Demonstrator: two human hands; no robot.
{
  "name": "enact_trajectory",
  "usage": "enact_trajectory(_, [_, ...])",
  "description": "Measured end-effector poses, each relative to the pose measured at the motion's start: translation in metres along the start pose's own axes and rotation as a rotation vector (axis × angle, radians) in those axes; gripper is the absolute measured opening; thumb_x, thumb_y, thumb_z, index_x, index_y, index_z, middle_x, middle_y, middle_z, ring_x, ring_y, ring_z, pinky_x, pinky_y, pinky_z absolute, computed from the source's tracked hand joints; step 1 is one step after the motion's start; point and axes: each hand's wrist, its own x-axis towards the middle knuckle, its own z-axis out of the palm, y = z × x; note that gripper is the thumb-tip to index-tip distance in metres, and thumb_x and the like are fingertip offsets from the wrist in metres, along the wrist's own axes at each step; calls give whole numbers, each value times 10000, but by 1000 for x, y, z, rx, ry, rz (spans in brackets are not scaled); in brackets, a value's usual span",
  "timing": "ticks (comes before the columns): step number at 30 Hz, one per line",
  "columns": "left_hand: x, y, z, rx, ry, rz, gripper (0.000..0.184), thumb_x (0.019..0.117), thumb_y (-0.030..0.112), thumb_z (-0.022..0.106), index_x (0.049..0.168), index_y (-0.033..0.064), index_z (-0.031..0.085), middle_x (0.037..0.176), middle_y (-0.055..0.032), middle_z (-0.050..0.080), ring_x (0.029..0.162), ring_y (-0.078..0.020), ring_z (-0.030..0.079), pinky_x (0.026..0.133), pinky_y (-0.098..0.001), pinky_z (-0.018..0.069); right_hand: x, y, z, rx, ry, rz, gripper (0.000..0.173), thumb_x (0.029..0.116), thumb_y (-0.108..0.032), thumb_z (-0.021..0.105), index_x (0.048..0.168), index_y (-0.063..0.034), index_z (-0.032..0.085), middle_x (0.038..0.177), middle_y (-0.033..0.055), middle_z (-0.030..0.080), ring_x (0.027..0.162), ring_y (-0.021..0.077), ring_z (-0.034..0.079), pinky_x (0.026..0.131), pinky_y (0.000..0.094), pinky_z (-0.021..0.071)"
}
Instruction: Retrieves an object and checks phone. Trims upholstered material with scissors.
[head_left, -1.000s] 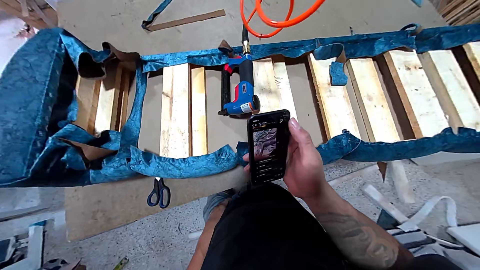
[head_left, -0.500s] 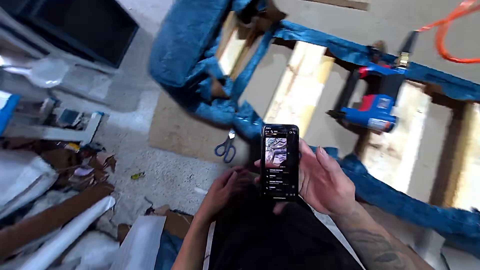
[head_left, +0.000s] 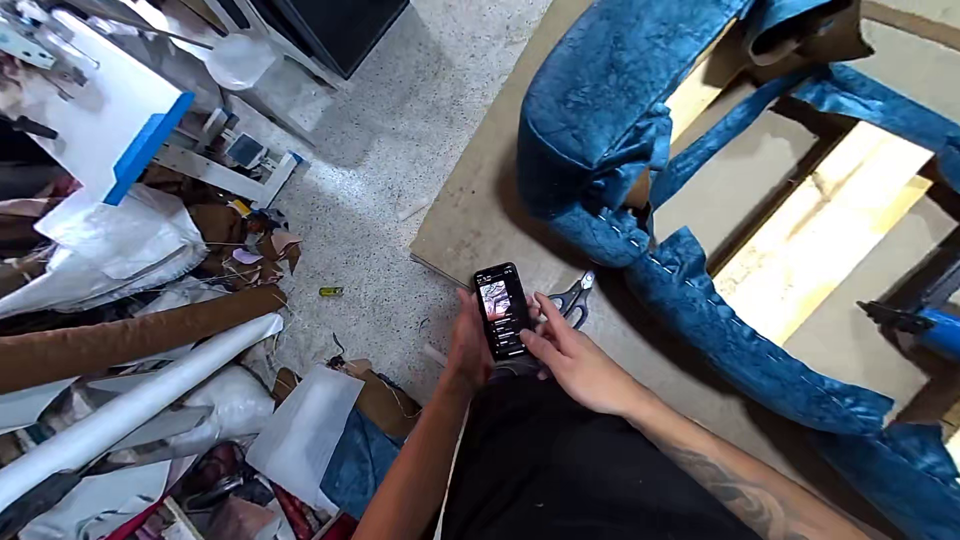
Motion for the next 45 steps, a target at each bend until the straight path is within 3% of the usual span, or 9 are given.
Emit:
enact_trajectory(5, [61,21,-45,331,52,112,877,1003,735,56,1463,138,505,1211,-163,712,1040,-311,725,852,-531,622,-25,22,-18,-280,144,-33,623,1024,-574,521,1561,-282,402,1117,-50,717,973,93,706,868,369,616])
enact_trajectory(14, [140,67,-44,905,323,217,897,1028,714,106,1063,58,716,929,-158,726,892,-296,710,812,-575,577,-91,59,-30,-265,438,90,577,1012,-606,507,1484,-272,525,1146,-78,733,971,77,722,810,336,638])
enact_trajectory(19, [137,94,-21,1216,431,214,745,1071,637,205,1259,100,685,1099,-195,722,1092,-373,676,940,-655,501,-102,72,-22,-255,468,145,588,1003,-638,482,1463,-278,546,1174,-80,729,1000,73,721,816,336,638])
enact_trajectory(22, [128,96,-17,1330,416,250,697,1049,670,279,1342,126,603,1068,-175,722,1006,-388,691,847,-668,530,-108,74,-18,-250,471,136,576,1017,-626,470,1452,-259,562,1166,-71,728,1005,66,717,828,331,634])
enact_trajectory(26, [113,112,-8,1514,325,304,645,1063,562,414,1442,57,543,1281,-216,674,1168,-425,656,977,-690,500,-132,62,-39,-300,511,16,497,1044,-551,498,1417,-240,605,1189,-70,720,1051,58,704,917,325,620])
enact_trajectory(34, [42,107,82,1390,42,979,395,1075,306,492,1189,-6,706,1085,-159,744,986,-199,731,897,-408,599,-246,38,-182,-424,1394,131,356,1083,-355,502,1309,-119,643,1104,87,738,916,227,741,810,482,623])
enact_trajectory(39, [32,73,154,1497,-282,1136,253,1035,241,579,1120,92,764,1139,-31,751,1106,-142,703,977,-374,590,-248,69,-275,-924,1113,15,309,1014,-119,602,1304,-26,650,1274,241,636,1137,473,622,921,679,504])
enact_trajectory(42, [39,79,172,1541,-173,1233,214,1016,209,618,1121,105,773,1201,-25,738,1161,-143,684,1002,-345,578,-249,80,-332,-1074,891,-120,387,967,-7,568,1333,-90,663,1419,232,559,1298,549,497,981,748,443])
enact_trajectory(45, [40,119,187,1707,5,1294,299,982,281,680,1200,84,733,1315,-77,681,1262,-243,618,1069,-431,512,-251,72,-363,-1101,737,-188,370,892,140,614,1217,-9,711,1297,254,640,1244,524,566,1021,708,457])
